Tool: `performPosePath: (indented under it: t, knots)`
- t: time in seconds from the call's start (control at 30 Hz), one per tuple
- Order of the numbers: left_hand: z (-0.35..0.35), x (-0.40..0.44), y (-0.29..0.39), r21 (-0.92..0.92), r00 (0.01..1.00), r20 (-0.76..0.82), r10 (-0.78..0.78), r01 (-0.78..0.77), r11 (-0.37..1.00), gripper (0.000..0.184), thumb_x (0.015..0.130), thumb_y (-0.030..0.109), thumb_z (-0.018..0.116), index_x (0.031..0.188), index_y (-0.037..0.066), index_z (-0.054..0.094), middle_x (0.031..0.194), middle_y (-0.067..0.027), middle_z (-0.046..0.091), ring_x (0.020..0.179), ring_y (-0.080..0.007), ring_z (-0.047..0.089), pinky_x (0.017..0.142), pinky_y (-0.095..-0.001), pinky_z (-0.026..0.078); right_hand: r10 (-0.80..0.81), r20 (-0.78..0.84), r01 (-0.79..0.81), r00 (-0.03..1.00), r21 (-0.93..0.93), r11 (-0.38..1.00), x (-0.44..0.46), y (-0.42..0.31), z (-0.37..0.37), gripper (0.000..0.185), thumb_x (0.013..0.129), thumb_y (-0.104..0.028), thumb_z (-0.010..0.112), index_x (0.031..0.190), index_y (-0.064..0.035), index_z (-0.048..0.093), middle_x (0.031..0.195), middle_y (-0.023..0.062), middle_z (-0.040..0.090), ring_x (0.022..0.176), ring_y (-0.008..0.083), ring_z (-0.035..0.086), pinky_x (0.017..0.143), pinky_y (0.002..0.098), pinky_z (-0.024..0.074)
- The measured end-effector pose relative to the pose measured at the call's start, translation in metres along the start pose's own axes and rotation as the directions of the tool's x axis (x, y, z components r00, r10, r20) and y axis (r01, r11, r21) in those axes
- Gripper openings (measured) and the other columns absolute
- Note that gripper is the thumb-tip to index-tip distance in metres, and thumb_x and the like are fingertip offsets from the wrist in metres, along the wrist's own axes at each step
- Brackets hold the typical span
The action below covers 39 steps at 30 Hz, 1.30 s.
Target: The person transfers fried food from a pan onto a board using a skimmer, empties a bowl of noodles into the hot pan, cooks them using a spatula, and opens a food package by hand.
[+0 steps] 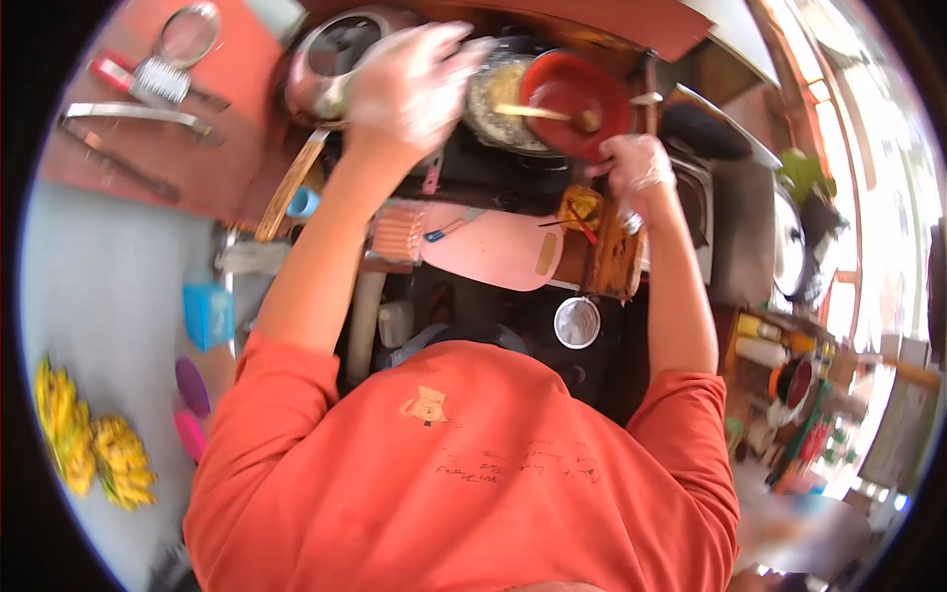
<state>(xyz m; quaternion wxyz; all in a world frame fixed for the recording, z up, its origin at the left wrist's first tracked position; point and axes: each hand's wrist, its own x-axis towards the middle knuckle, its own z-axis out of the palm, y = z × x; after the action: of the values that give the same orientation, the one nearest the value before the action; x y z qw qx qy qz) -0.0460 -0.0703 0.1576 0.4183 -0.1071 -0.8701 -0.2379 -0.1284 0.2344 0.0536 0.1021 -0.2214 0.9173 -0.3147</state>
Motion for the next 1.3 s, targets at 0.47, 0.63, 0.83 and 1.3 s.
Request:
performPosePath:
  t: [0.47,0.63,0.83,1.3]
  knots:
    - [-0.091,-0.166,-0.038,-0.163,0.837,0.524,-0.156,0.279,0.946,0.007,0.085,0.009,0.071,0.089,0.003,0.072,0.079,-0.0135,0.068,0.07,-0.0273,0.064,0.065,-0.0361,0.05,0.701,0.334,-0.635,0.63,0.741,0.218,-0.188,0.003,0.262,0.015,0.091,-0.012,0.057,0.091,0.0021,0.06,0.072,0.0249,0.069,0.038,0.0147,0.048,0.034,0.0272,0.0315]
    - [-0.075,-0.147,-0.063,-0.022,0.806,0.528,-0.269,0.329,0.944,0.011,0.086,0.016,0.067,0.089,0.005,0.07,0.082,-0.0151,0.068,0.077,-0.036,0.065,0.07,-0.0437,0.052,0.805,0.237,-0.463,0.544,0.885,0.052,-0.182,0.026,0.324,0.017,0.093,-0.012,0.054,0.091,0.0025,0.063,0.067,0.018,0.066,0.048,0.0184,0.06,0.038,0.0316,0.0399]
    - [0.036,-0.203,-0.113,0.512,0.197,0.695,-0.691,0.54,0.669,0.052,0.088,0.056,0.062,0.093,0.006,0.075,0.097,-0.0218,0.07,0.096,-0.0386,0.067,0.085,-0.045,0.053,0.83,0.304,-0.467,0.467,0.882,-0.06,-0.161,0.026,0.328,0.024,0.093,-0.014,0.057,0.106,0.0046,0.062,0.08,0.0219,0.071,0.043,0.0169,0.053,0.038,0.0298,0.0405]
    - [0.127,-0.266,-0.133,-0.166,0.051,0.665,-0.746,0.983,-0.081,0.039,0.093,0.044,0.068,0.079,0.009,0.058,0.057,-0.0012,0.055,0.04,-0.0132,0.05,0.038,-0.0283,0.041,0.673,0.509,-0.698,0.536,0.716,0.014,-0.204,-0.024,0.24,0.033,0.092,-0.023,0.065,0.114,0.0017,0.063,0.092,0.0172,0.072,0.061,0.0215,0.067,0.052,0.031,0.0554]
